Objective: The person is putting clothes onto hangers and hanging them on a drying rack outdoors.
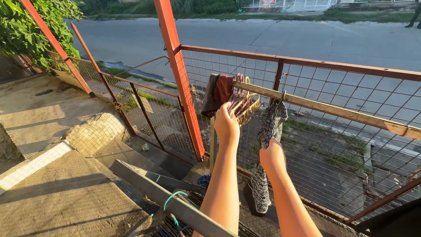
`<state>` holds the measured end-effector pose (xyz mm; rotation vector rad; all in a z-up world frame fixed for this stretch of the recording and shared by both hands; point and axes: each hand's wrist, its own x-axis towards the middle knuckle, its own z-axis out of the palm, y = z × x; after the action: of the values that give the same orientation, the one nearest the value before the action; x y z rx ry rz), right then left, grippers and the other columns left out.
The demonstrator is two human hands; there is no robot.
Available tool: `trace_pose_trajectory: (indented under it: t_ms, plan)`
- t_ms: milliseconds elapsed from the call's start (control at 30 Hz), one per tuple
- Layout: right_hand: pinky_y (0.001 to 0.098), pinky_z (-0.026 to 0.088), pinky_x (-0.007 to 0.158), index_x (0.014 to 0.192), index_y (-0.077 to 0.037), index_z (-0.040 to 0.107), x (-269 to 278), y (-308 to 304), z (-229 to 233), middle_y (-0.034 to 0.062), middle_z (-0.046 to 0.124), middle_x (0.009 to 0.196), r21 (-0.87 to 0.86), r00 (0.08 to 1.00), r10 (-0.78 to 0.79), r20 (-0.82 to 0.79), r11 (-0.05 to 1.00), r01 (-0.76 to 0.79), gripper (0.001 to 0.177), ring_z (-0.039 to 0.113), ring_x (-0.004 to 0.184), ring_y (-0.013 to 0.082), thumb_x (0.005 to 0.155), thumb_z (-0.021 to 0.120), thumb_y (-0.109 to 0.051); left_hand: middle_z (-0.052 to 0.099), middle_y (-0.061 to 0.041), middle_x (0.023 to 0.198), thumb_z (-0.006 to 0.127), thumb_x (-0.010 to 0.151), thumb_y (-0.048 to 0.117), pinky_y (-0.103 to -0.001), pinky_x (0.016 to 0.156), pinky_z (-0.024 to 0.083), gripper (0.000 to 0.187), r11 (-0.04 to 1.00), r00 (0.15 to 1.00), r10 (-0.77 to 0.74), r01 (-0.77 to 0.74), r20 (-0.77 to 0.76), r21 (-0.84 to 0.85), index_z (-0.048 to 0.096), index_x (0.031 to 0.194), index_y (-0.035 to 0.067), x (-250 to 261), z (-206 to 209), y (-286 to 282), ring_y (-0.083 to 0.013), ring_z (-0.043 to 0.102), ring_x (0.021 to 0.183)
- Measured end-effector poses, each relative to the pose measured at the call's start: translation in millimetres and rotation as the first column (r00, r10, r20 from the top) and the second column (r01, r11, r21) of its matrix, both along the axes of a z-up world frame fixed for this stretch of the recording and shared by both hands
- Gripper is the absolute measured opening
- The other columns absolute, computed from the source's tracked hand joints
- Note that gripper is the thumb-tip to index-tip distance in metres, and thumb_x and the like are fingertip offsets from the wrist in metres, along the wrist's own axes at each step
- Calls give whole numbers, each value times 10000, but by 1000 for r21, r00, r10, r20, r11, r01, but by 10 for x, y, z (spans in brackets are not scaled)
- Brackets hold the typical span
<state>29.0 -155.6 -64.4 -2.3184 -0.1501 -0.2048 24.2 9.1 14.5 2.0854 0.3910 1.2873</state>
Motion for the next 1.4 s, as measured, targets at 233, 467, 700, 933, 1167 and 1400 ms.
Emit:
trace_pose_trajectory:
  t_ms: [233,467,700,933,1167,1400]
  plan:
    - [480,527,900,1110,70,558,-65,-50,87,286,622,1172,18,1000,8,-9,1000,-8,324,633,1046,467,838,655,-75,736,-110,1049,697,911,75,-415,824,581,190,995,986,-84,76,144,58,703,1099,100,395,17,-68,-304,725,969]
    - [445,566,892,1446,27,442,-110,-81,284,232,546,1381,-16,976,4,-218,1000,-8,607,654,1128,384,885,652,-73,764,-104,975,680,898,114,-412,750,558,166,979,987,2,-35,-160,-200,733,1054,98,302,-479,-74,-289,729,870]
    - [416,526,986,1479,-17,470,-124,-29,364,210,579,1411,-31,984,30,-174,999,-36,643,614,1247,359,887,695,-126,748,-88,990,659,886,123,-382,679,555,288,882,980,-95,1,-176,-471,704,1165,74,-272,-772,-271,-217,719,757]
    - [442,514,957,1437,-61,528,-88,20,388,172,603,1368,55,994,38,-102,998,-32,595,628,1177,380,850,619,-89,706,-60,981,705,913,197,-359,659,541,304,702,964,-147,-55,-220,-710,667,1189,75,-1306,-572,-601,-169,686,766]
    - [450,528,893,1420,-94,557,154,323,174,141,607,1364,66,999,-3,-43,998,6,538,644,1122,374,888,544,-14,701,-92,925,737,888,121,-308,637,508,354,371,878,-449,15,-165,-929,632,1223,74,-1489,-1465,-967,-131,617,736]
    - [447,574,707,1570,-157,426,227,767,396,136,678,1298,-60,963,50,-265,996,-69,636,707,907,294,971,630,-99,659,-89,849,810,797,-45,-301,612,487,334,-81,884,-452,90,117,-993,659,1091,6,-1359,-2823,-1157,-140,599,669]
